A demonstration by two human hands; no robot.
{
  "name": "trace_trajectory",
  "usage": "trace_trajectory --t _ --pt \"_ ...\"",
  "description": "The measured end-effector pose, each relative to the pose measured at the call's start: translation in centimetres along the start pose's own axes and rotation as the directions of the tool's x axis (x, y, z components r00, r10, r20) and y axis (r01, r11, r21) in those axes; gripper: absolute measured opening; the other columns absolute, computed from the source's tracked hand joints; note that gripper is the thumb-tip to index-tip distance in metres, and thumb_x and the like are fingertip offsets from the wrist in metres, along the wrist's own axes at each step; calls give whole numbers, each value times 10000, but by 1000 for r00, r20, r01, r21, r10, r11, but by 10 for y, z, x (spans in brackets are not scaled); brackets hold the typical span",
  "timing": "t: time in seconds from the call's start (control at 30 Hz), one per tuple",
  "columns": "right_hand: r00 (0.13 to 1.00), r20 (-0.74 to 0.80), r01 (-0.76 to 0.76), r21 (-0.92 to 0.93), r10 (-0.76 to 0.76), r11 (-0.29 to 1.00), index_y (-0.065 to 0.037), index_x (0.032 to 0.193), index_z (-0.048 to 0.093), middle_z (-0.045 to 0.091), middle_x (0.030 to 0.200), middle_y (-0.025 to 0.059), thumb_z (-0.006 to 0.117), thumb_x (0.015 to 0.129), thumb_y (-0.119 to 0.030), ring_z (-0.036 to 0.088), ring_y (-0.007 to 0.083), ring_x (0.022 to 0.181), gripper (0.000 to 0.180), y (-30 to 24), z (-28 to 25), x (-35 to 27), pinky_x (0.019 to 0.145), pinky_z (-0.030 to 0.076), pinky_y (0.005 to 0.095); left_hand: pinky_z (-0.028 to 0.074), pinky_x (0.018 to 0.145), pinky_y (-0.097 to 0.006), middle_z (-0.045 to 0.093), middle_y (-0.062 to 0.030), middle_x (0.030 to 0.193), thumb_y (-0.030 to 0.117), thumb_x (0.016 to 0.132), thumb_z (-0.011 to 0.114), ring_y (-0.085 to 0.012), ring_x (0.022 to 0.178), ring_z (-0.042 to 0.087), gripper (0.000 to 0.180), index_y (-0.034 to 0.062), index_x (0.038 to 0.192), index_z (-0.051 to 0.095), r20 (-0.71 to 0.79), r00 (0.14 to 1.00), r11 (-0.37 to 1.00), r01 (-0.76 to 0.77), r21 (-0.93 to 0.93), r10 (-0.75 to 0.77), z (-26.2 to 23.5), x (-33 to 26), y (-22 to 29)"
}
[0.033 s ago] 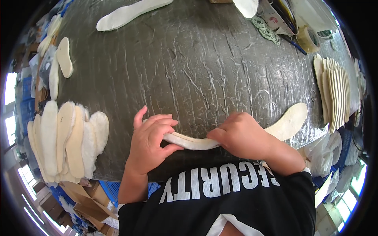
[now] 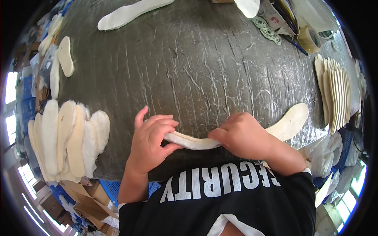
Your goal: Layering and assembling foam and fabric components for shoe insoles.
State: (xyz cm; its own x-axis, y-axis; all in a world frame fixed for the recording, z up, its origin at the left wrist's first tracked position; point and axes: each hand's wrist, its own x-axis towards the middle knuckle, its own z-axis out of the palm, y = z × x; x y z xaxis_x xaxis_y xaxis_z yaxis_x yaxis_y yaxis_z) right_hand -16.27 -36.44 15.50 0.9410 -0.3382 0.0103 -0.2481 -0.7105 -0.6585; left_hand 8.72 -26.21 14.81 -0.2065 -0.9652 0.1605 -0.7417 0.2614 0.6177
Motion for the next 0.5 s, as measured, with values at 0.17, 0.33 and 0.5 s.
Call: trace_trajectory --t 0.17,0.33,0.5 --pt "998 50 -34 -101 39 994 -67 893 651 627 679 47 724 637 -148 645 256 660 278 -4 0 2 647 507 388 355 1015 -510 671 -31 853 51 594 789 -229 824 643 353 99 889 602 29 999 999 41 -14 -41 2 -8 1" --pt "998 -60 -51 -254 36 966 -75 898 634 643 715 23 747 632 -217 658 215 712 323 -22 4 16 723 499 368 401 944 -479 667 -33 795 94 611 809 -228 764 642 336 93 874 600 -41 998 999 45 -23 -46 8 -11 3" --pt "994 -103 -7 -245 -19 970 -98 712 574 602 636 13 701 700 -222 631 193 624 178 -18 20 23 638 466 331 409 912 -463 661 -45 850 117 641 815 -243 805 627 301 87 853 604 -98 995 998 11 -62 -17 13 -9 15"
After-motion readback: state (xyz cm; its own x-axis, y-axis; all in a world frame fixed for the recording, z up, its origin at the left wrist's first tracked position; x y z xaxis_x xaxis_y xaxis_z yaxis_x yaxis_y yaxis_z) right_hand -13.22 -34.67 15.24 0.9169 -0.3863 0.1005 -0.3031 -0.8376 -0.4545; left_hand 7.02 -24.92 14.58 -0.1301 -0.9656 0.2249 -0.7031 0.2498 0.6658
